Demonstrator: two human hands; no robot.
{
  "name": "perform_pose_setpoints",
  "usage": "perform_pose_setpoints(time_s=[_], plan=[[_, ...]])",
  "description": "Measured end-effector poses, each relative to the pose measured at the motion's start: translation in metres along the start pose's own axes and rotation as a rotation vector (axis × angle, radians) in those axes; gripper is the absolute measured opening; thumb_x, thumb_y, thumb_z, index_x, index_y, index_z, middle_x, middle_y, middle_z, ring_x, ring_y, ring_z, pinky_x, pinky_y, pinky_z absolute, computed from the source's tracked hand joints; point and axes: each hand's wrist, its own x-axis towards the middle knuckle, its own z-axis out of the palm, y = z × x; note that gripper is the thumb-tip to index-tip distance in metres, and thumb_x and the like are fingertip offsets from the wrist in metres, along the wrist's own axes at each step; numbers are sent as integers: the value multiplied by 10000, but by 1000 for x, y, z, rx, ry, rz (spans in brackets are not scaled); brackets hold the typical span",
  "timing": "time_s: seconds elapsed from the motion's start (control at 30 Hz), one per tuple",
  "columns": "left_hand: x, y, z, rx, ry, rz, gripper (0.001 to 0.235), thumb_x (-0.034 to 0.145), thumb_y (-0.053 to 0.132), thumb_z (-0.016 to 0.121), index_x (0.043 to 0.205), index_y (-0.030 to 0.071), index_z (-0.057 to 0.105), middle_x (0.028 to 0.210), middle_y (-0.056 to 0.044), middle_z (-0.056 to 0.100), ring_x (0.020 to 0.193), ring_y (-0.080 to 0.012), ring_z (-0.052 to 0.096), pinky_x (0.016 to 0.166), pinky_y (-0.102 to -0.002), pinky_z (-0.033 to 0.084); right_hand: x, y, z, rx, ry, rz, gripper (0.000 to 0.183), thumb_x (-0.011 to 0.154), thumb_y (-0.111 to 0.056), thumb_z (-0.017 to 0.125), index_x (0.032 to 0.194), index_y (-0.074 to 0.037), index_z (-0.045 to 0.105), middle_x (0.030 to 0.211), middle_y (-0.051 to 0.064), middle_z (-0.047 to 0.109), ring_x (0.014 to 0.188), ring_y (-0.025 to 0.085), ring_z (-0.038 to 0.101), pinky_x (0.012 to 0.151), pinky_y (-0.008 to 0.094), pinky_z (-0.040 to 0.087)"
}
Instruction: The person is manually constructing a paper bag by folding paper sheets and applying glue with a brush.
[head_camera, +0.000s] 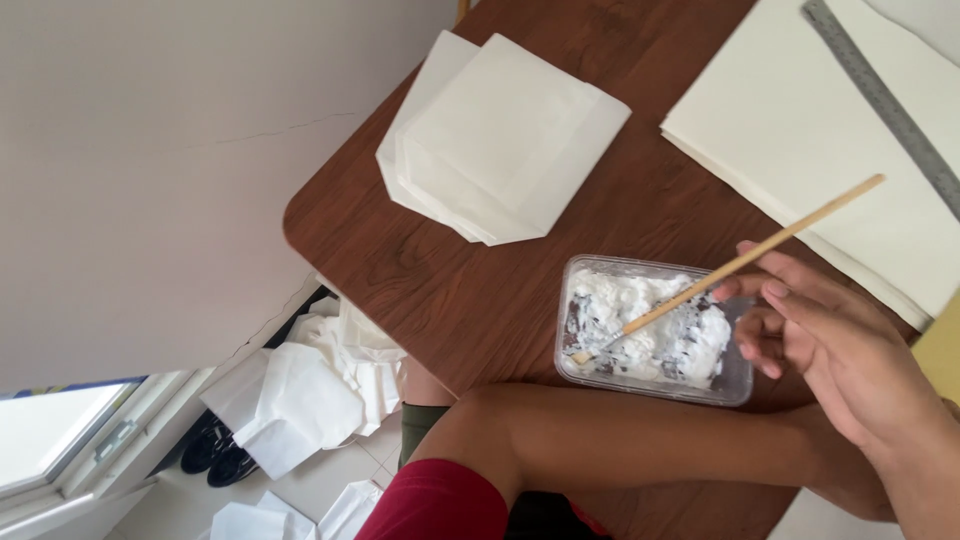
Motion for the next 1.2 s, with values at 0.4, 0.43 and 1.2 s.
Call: perform_pose_setpoints(time_s=[0.4,0.43,1.2], plan=[[-180,-173,-97,-95,280,765,676,827,751,306,1110,229,629,1283,-42,605,1303,-302,532,1142,-607,356,-153,97,-97,-45,479,-367,465,1056,-187,437,1401,104,548,1089,225,636,782,300,595,724,370,450],[-184,-174,-101,157,362,723,784,870,796,323,1375,245,558,1573,-93,443,1457,-320,415,1113,-655,375,-176,115,-98,-132,663,-429,435,1073,-201,462,1389,87,543,1130,197,624,813,264,600,780,335,453],[-220,-183,-131,252,158,859,1382,702,1085,303,1600,34,282,1709,-158,177,1591,-333,88,1233,-685,25,-273,270,-48,-805,1146,-608,263,837,-166,791,1032,-24,688,995,123,663,883,266,647,799,378,544]])
